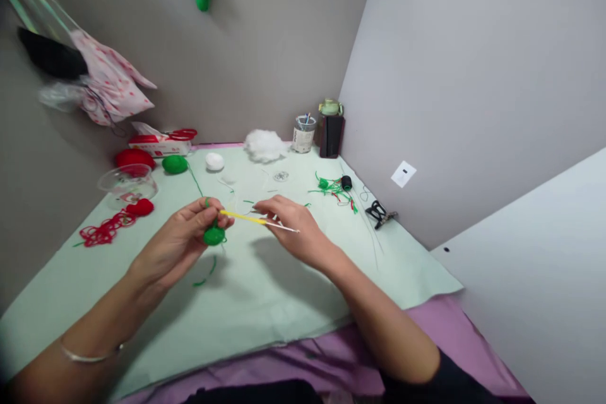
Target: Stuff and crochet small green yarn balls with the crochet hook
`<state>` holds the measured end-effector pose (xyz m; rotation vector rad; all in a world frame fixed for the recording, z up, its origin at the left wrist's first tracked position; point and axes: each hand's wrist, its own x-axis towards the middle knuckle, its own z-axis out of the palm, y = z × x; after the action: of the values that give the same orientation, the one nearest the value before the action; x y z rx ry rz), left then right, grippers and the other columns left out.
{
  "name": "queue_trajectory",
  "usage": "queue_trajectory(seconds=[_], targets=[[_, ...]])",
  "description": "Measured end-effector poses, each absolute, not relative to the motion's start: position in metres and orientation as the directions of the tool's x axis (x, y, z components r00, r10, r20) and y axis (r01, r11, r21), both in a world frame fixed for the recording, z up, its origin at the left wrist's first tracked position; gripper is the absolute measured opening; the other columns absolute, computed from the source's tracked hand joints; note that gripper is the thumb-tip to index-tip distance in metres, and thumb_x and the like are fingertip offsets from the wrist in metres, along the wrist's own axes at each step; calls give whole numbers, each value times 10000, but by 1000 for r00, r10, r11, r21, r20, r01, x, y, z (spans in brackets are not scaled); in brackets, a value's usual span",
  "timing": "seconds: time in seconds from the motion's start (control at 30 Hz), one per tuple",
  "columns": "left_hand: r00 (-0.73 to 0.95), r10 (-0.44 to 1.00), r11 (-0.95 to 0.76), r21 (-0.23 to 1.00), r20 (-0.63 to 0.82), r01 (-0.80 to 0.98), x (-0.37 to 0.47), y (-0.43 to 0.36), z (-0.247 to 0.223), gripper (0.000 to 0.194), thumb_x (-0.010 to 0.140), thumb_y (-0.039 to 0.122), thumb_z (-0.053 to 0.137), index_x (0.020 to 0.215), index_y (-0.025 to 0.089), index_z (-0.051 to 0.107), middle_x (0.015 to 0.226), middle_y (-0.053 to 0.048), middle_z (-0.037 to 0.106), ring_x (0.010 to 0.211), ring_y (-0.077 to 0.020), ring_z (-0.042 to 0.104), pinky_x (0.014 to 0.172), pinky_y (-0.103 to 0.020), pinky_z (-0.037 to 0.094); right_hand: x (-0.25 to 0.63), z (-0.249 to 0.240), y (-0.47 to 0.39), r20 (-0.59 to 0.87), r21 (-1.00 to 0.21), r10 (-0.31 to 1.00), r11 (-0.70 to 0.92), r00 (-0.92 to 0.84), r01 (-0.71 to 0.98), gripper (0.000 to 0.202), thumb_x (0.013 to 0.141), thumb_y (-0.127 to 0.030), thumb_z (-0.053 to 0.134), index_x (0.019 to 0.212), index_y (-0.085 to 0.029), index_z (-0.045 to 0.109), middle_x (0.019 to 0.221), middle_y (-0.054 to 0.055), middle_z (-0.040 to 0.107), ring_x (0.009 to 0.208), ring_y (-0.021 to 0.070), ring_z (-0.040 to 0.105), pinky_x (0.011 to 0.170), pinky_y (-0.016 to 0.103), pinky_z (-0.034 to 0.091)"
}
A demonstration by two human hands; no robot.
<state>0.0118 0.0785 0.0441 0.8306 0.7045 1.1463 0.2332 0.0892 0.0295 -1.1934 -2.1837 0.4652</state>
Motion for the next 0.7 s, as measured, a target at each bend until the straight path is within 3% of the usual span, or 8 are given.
queue_trajectory(seconds=[0.07, 0.2, 0.33, 0.47, 0.63, 0.7], targets=[[256, 967, 142, 813, 9, -564, 5, 99, 54, 250, 681, 280, 948, 777, 151, 757, 714, 7, 697, 719, -99, 659, 752, -196, 541, 236, 29, 117, 106, -203, 900, 436, -423, 877, 259, 1037, -214, 512, 1249, -201, 660, 1189, 113, 700, 1064, 221, 661, 885, 328, 510], [155, 988, 101, 702, 14, -705, -6, 126, 54, 187, 726, 216, 919, 797, 162, 754, 902, -4, 765, 873, -134, 711, 980, -332, 562, 231, 8, 154, -4, -105, 919, 391, -394, 914, 223, 955, -53, 504, 997, -108, 715, 1068, 191, 709, 1054, 285, 659, 890, 360, 490], [128, 989, 143, 664, -72, -734, -17, 132, 37, 132, 804, 222, 863, 770, 182, 742, 1032, -23, 795, 1058, -184, 717, 1114, -436, 494, 231, -5, 160, 10, -175, 924, 379, -383, 909, 273, 968, -62, 437, 1031, -90, 701, 1107, 215, 685, 1047, 281, 642, 897, 365, 469], [134, 986, 166, 687, -100, -708, -24, 129, 26, 140, 793, 241, 872, 761, 185, 749, 1060, -29, 796, 1170, -213, 688, 1173, -473, 446, 241, 8, 151, 79, -346, 924, 378, -375, 859, 319, 981, -100, 392, 1125, -100, 677, 1106, 174, 687, 992, 238, 626, 871, 339, 457], [163, 984, 164, 696, -68, -699, -23, 127, 26, 178, 765, 282, 896, 753, 192, 743, 1113, -34, 789, 1317, -257, 609, 1218, -537, 386, 241, 25, 139, 155, -576, 899, 418, -409, 703, 428, 1038, -230, 269, 1120, -133, 679, 842, 38, 662, 731, 150, 568, 685, 262, 449], [192, 981, 161, 707, -36, -689, -21, 123, 27, 190, 762, 304, 897, 760, 195, 741, 1164, -39, 780, 1398, -289, 545, 1217, -579, 373, 237, 24, 135, 180, -650, 880, 441, -439, 618, 421, 1054, -355, 339, 1098, -136, 697, 843, 31, 657, 721, 142, 546, 662, 255, 434]])
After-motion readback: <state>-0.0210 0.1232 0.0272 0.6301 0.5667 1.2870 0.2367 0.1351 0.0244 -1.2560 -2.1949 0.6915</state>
